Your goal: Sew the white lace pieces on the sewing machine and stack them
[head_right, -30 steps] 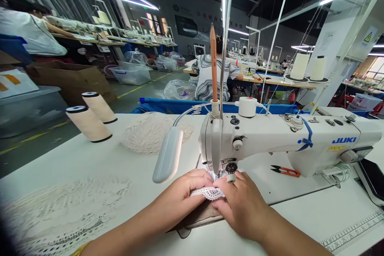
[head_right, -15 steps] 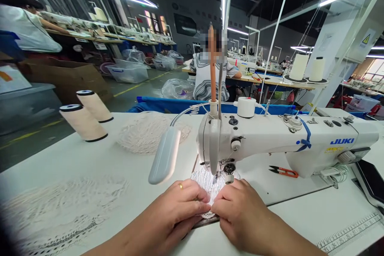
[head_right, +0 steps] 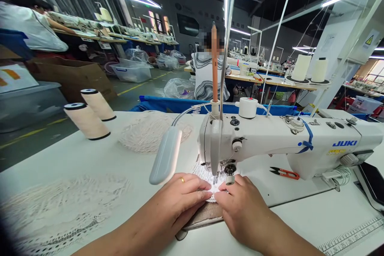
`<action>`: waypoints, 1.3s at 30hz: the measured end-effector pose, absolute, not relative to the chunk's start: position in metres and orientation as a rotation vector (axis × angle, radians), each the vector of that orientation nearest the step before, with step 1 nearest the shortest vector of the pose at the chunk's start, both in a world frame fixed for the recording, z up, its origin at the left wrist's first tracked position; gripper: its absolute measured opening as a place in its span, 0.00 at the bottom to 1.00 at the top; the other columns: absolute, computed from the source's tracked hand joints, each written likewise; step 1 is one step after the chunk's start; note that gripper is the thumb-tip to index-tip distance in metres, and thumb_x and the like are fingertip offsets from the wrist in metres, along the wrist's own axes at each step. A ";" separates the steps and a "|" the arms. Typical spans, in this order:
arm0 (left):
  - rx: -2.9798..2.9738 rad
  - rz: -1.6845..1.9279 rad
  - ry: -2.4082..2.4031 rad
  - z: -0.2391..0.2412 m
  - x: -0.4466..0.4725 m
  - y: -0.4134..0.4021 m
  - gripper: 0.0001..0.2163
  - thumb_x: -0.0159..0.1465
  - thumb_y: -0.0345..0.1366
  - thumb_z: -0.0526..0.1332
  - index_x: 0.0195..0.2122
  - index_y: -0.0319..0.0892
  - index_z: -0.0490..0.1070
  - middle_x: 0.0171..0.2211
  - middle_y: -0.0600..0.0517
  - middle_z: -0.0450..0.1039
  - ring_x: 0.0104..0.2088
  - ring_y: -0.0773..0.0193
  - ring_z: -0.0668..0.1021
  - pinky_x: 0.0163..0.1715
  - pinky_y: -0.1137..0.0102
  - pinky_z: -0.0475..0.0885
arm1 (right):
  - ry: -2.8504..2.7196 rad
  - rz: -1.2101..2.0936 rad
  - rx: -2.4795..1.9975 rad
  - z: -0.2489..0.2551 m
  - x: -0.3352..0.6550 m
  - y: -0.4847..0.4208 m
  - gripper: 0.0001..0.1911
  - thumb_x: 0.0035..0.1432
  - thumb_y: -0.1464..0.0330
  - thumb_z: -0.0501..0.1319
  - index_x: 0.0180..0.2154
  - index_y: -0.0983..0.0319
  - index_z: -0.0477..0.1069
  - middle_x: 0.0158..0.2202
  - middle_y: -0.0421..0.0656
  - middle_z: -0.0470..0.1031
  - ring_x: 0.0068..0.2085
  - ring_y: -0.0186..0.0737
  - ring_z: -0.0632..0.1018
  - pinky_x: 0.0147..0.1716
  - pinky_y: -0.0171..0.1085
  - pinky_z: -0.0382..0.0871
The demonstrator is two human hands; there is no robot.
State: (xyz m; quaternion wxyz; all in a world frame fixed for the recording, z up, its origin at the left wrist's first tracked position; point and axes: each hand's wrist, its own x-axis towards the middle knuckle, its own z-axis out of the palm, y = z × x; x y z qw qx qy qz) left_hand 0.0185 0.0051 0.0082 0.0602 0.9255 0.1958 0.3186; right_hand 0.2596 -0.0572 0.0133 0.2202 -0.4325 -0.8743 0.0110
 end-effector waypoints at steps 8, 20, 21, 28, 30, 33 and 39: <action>2.868 0.995 0.536 -0.001 0.019 0.002 0.16 0.65 0.20 0.56 0.46 0.43 0.79 0.43 0.49 0.85 0.42 0.53 0.81 0.40 0.59 0.69 | -2.409 0.027 -1.189 0.014 0.261 -0.057 0.16 0.58 0.83 0.60 0.44 0.59 0.74 0.47 0.44 0.82 0.43 0.48 0.77 0.41 0.43 0.67; 2.901 0.980 0.561 0.016 0.022 0.008 0.12 0.63 0.20 0.60 0.41 0.43 0.76 0.41 0.50 0.85 0.37 0.54 0.84 0.36 0.61 0.72 | -2.335 -0.039 -1.207 0.007 0.259 -0.050 0.18 0.61 0.82 0.59 0.48 0.59 0.76 0.51 0.45 0.82 0.43 0.49 0.76 0.41 0.44 0.71; 2.907 0.989 0.574 0.016 0.023 0.009 0.12 0.63 0.20 0.59 0.40 0.43 0.76 0.41 0.50 0.85 0.37 0.54 0.85 0.36 0.61 0.72 | -2.329 -0.051 -1.211 0.008 0.258 -0.050 0.18 0.61 0.82 0.59 0.48 0.59 0.76 0.51 0.46 0.82 0.43 0.49 0.76 0.41 0.44 0.71; 2.940 0.921 0.692 0.020 0.025 0.015 0.14 0.66 0.19 0.57 0.36 0.43 0.78 0.40 0.50 0.85 0.37 0.53 0.85 0.41 0.58 0.75 | -2.319 -0.041 -1.305 0.014 0.256 -0.049 0.19 0.65 0.79 0.58 0.55 0.62 0.76 0.52 0.50 0.82 0.45 0.51 0.77 0.43 0.45 0.76; 2.933 0.883 0.708 0.021 0.025 0.015 0.14 0.68 0.20 0.57 0.38 0.43 0.79 0.40 0.49 0.85 0.38 0.53 0.85 0.42 0.58 0.76 | -2.308 -0.061 -1.313 0.015 0.256 -0.048 0.19 0.67 0.78 0.57 0.56 0.62 0.77 0.53 0.52 0.83 0.47 0.52 0.78 0.44 0.46 0.77; 2.902 0.884 0.717 0.022 0.024 0.015 0.14 0.70 0.22 0.57 0.41 0.44 0.80 0.40 0.49 0.85 0.39 0.52 0.85 0.43 0.59 0.78 | -2.280 -0.087 -1.310 0.016 0.255 -0.047 0.19 0.68 0.76 0.57 0.56 0.63 0.78 0.54 0.53 0.83 0.49 0.52 0.79 0.47 0.46 0.78; 2.809 0.952 0.891 -0.003 0.015 0.022 0.13 0.74 0.31 0.56 0.52 0.46 0.79 0.53 0.44 0.81 0.49 0.48 0.81 0.49 0.55 0.79 | -2.233 -0.064 -1.303 0.016 0.256 -0.047 0.19 0.68 0.76 0.58 0.57 0.61 0.78 0.54 0.50 0.83 0.49 0.52 0.80 0.48 0.45 0.79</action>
